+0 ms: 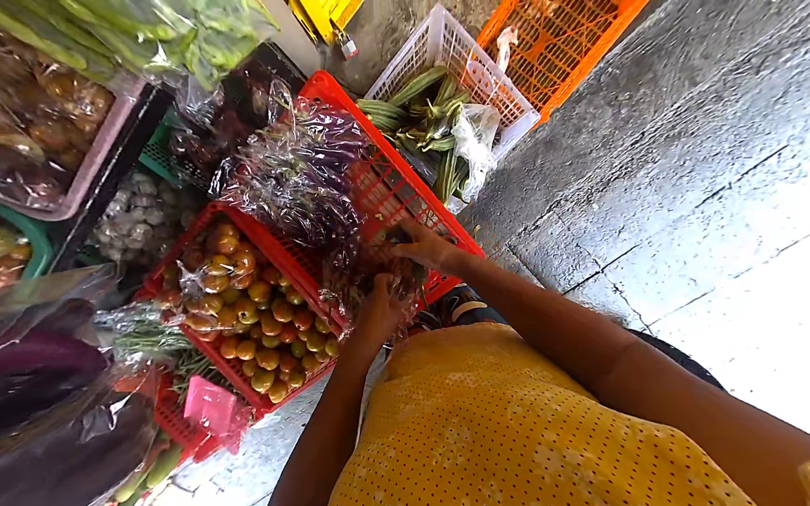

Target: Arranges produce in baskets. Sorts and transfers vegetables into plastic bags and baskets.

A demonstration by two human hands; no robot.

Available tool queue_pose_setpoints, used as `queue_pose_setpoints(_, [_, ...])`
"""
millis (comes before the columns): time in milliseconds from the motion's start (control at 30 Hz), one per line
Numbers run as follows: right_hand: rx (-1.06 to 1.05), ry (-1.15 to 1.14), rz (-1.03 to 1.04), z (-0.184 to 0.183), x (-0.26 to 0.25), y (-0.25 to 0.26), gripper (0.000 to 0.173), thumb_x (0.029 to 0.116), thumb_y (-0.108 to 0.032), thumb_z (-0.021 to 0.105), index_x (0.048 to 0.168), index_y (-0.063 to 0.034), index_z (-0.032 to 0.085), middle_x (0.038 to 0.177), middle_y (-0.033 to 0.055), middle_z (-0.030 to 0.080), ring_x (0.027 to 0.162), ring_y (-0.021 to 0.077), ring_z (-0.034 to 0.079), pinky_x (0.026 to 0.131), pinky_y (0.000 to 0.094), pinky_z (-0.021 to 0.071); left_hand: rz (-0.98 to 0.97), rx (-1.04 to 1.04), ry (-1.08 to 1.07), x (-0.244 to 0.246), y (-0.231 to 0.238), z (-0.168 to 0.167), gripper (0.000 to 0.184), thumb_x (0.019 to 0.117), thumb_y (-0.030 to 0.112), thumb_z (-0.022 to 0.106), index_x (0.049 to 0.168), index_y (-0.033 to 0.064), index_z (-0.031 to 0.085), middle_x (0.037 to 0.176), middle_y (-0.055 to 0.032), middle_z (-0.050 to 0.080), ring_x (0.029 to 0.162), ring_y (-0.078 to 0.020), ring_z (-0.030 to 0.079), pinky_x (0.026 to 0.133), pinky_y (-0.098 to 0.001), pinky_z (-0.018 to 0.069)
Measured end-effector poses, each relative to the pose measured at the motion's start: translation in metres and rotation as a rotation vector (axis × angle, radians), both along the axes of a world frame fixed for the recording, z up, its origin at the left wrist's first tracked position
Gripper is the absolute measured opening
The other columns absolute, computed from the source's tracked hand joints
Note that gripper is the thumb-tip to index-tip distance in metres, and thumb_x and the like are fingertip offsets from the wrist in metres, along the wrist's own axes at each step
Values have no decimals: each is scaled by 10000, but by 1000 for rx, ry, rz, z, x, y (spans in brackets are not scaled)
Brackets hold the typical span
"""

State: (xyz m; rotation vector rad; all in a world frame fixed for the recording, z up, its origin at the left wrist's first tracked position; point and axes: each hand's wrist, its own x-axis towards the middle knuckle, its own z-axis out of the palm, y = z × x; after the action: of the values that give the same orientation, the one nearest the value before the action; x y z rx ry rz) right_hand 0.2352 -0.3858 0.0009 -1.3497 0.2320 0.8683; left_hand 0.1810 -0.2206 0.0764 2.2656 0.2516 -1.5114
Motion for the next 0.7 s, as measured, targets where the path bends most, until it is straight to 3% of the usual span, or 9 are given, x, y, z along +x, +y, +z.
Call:
queue_pose_setpoints(100, [-83, 31, 166, -14, -12, 20, 441, 973, -91, 673, 1385, -13, 537, 1241, 242, 649, 1092, 351, 665, 963, 558, 532, -147, -19, -37, 18, 24, 25, 413, 1037, 173, 512, 1447, 124, 530, 1218, -198, 681, 1090, -352, 681, 959, -568, 530])
queue_pose_setpoints(167, [-154, 58, 276, -23, -23, 27, 474, 964, -117, 686, 1401, -32, 524, 1235, 242, 650, 1094, 371, 663, 954, 589, 525, -86, 19, -163, 45, 42, 33, 352, 1066, 224, 497, 1374, 88, 596, 1199, -194, 691, 1076, -351, 685, 955, -578, 532])
queue_pose_setpoints(267, [-160, 78, 316, -29, -33, 29, 526, 962, -116, 688, 1434, -26, 474, 1273, 254, 629, 1138, 379, 645, 980, 587, 510, 303, 7, -444, 91, 67, 5, 493, 1043, 260, 572, 1436, -15, 459, 1245, -247, 643, 961, -340, 708, 842, -534, 595])
queue_pose_setpoints(367, [-134, 94, 287, -30, -32, 27, 487, 968, -105, 679, 1409, -18, 491, 1249, 247, 634, 1100, 359, 655, 954, 559, 524, 657, -29, -632, 139, 74, -47, 725, 972, 323, 695, 1490, -10, 312, 1332, -258, 559, 890, -314, 698, 735, -471, 611])
queue_pose_setpoints(433, [-112, 112, 277, -34, -33, 26, 506, 978, -119, 671, 1437, -41, 473, 1257, 237, 636, 1071, 349, 680, 927, 548, 559, 673, 66, -720, 163, 71, -71, 751, 935, 383, 732, 1456, -19, 370, 1301, -255, 585, 974, -338, 683, 799, -500, 599])
queue_pose_setpoints(567, [-99, 165, 247, -25, -30, 25, 492, 995, -128, 660, 1439, -47, 466, 1259, 233, 629, 1044, 330, 682, 911, 526, 561, 647, 248, -827, 178, 60, -80, 436, 1005, 278, 628, 1319, -24, 594, 1297, -238, 630, 1192, -346, 627, 1014, -523, 494])
queue_pose_setpoints(600, [-83, 174, 220, -26, -30, 25, 484, 991, -124, 663, 1427, -41, 471, 1245, 229, 631, 1019, 317, 685, 892, 508, 568, 689, 208, -848, 175, 60, -79, 416, 1012, 265, 622, 1323, -11, 601, 1274, -223, 643, 1149, -321, 645, 985, -508, 517])
queue_pose_setpoints(700, [7, 218, 65, -23, -30, 22, 451, 929, -52, 710, 1342, -1, 536, 1202, 215, 641, 1004, 280, 679, 890, 468, 574, 794, -22, -872, 151, 61, -58, 387, 998, 267, 661, 1273, 0, 604, 1096, -172, 659, 840, -214, 659, 758, -406, 579])
